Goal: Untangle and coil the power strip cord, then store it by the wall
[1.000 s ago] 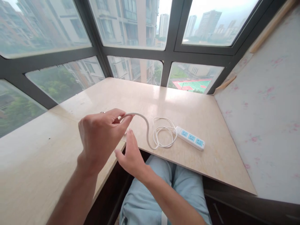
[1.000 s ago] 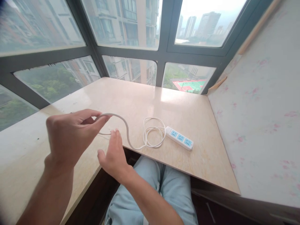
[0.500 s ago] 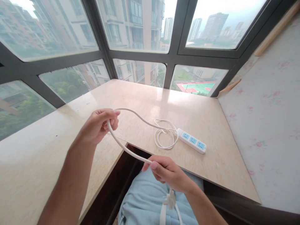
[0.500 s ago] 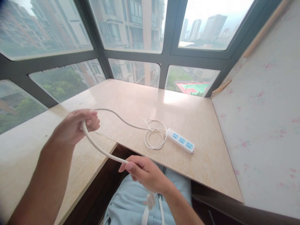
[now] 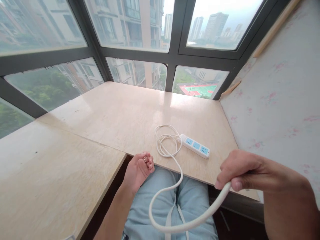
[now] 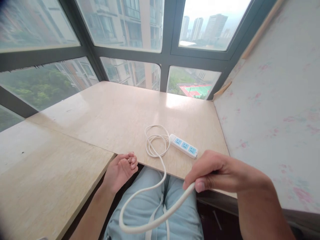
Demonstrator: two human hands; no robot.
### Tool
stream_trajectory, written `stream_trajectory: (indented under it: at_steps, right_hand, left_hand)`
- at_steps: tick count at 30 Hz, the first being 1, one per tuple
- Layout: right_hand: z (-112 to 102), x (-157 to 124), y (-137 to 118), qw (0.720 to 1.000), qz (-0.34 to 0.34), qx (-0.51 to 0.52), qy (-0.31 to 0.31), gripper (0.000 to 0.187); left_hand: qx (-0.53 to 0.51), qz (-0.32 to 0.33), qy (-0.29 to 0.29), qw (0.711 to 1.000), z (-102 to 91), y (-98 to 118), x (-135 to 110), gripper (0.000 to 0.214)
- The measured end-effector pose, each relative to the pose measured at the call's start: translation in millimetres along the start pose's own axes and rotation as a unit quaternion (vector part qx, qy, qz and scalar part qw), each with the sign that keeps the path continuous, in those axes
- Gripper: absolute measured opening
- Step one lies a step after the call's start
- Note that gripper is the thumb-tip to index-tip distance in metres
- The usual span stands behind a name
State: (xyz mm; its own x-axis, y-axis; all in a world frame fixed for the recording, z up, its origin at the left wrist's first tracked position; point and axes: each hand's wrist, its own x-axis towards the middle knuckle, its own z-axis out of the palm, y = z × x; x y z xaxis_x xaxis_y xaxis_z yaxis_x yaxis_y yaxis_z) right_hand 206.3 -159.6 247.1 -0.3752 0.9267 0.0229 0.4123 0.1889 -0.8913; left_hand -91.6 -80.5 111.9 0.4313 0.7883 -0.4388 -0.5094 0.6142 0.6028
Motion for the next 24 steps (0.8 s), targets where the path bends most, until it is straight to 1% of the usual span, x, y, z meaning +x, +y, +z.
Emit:
stream_trajectory:
  at_steps: [2, 3, 4, 5, 6, 7, 9, 10, 11, 12, 13, 14, 15, 16, 17, 18, 19, 20, 21, 22, 24]
  right_hand:
    - [-15.5, 1.7, 8.9, 0.998, -0.015, 0.006, -0.067, 0.032]
    - [-21.4, 0.7, 13.5, 0.995, -0.021, 0.013, -0.098, 0.036]
    - [-26.1, -1.5, 17.7, 0.993, -0.024, 0.023, -0.11, 0.042]
    - [-29.6, -4.7, 21.7, 0.992, -0.029, 0.035, -0.114, 0.048]
    - [-32.4, -8.4, 25.2, 0.992, -0.037, 0.046, -0.116, 0.052]
    - [-34.8, -12.2, 28.5, 0.991, -0.048, 0.052, -0.113, 0.053]
    - [-41.2, -18.9, 35.2, 0.989, -0.1, 0.065, -0.093, 0.046]
    - [-46.0, -21.8, 39.3, 0.984, -0.139, 0.066, -0.096, 0.04]
    - [-51.9, -24.7, 44.3, 0.976, -0.181, 0.06, -0.102, 0.034]
    - [-59.0, -27.9, 50.6, 0.969, -0.219, 0.053, -0.103, 0.028]
    - [-66.7, -31.6, 58.2, 0.96, -0.251, 0.028, -0.119, 0.026]
    - [-74.4, -36.0, 66.9, 0.961, -0.264, 0.006, -0.078, 0.029]
    - [-81.7, -40.7, 76.4, 0.967, -0.256, -0.002, 0.004, 0.032]
    - [-88.0, -45.5, 86.2, 0.965, -0.24, 0.016, 0.109, 0.037]
    - [-92.9, -49.6, 95.6, 0.955, -0.228, 0.033, 0.184, 0.041]
    - [-96.1, -52.4, 104.2, 0.941, -0.198, 0.053, 0.268, 0.046]
    - [-97.7, -53.7, 111.3, 0.915, -0.165, 0.072, 0.362, 0.048]
    - [-97.8, -53.0, 116.8, 0.892, -0.129, 0.082, 0.426, 0.047]
    - [-96.7, -50.5, 120.8, 0.873, -0.086, 0.083, 0.472, 0.045]
    - [-94.7, -46.3, 123.6, 0.862, -0.048, 0.079, 0.498, 0.041]
    - [-90.1, -34.8, 127.9, 0.856, 0.0, 0.088, 0.509, 0.029]
  left_hand:
    - [0.103, 0.042, 0.051, 0.992, -2.0, -10.1, 14.2, 0.019]
    - [0.172, 0.061, 0.071, 0.981, -2.4, -16.3, 21.0, 0.024]
    - [0.248, 0.086, 0.086, 0.961, -2.2, -22.9, 27.5, 0.029]
    - [0.326, 0.12, 0.089, 0.933, -1.3, -29.3, 33.9, 0.032]
    - [0.402, 0.162, 0.084, 0.897, 0.4, -35.1, 40.2, 0.035]
    - [0.469, 0.213, 0.07, 0.854, 2.8, -39.8, 46.7, 0.038]
    - [0.576, 0.317, 0.028, 0.753, 8.8, -45.5, 61.0, 0.041]
    - [0.616, 0.357, 0.004, 0.702, 11.6, -46.7, 68.8, 0.041]
    - [0.651, 0.383, -0.02, 0.655, 13.8, -47.3, 76.4, 0.04]
    - [0.68, 0.395, -0.043, 0.616, 15.1, -47.6, 83.4, 0.037]
    - [0.705, 0.397, -0.061, 0.584, 15.2, -47.8, 89.4, 0.032]
    - [0.725, 0.393, -0.074, 0.561, 14.1, -48.3, 93.7, 0.026]
    - [0.74, 0.388, -0.082, 0.544, 11.7, -49.1, 96.2, 0.021]
    - [0.749, 0.384, -0.085, 0.532, 8.3, -50.1, 96.8, 0.02]
    - [0.755, 0.383, -0.088, 0.525, 4.2, -51.2, 95.7, 0.021]
    - [0.757, 0.382, -0.093, 0.521, -0.5, -52.1, 93.4, 0.022]
    - [0.756, 0.382, -0.1, 0.521, -5.4, -52.7, 90.2, 0.022]
    - [0.753, 0.384, -0.108, 0.524, -10.2, -52.9, 86.8, 0.021]
    - [0.749, 0.386, -0.114, 0.527, -14.8, -52.5, 83.5, 0.02]
    - [0.744, 0.389, -0.119, 0.53, -19.0, -51.7, 80.7, 0.019]
    - [0.738, 0.396, -0.132, 0.53, -25.9, -48.9, 77.3, 0.018]
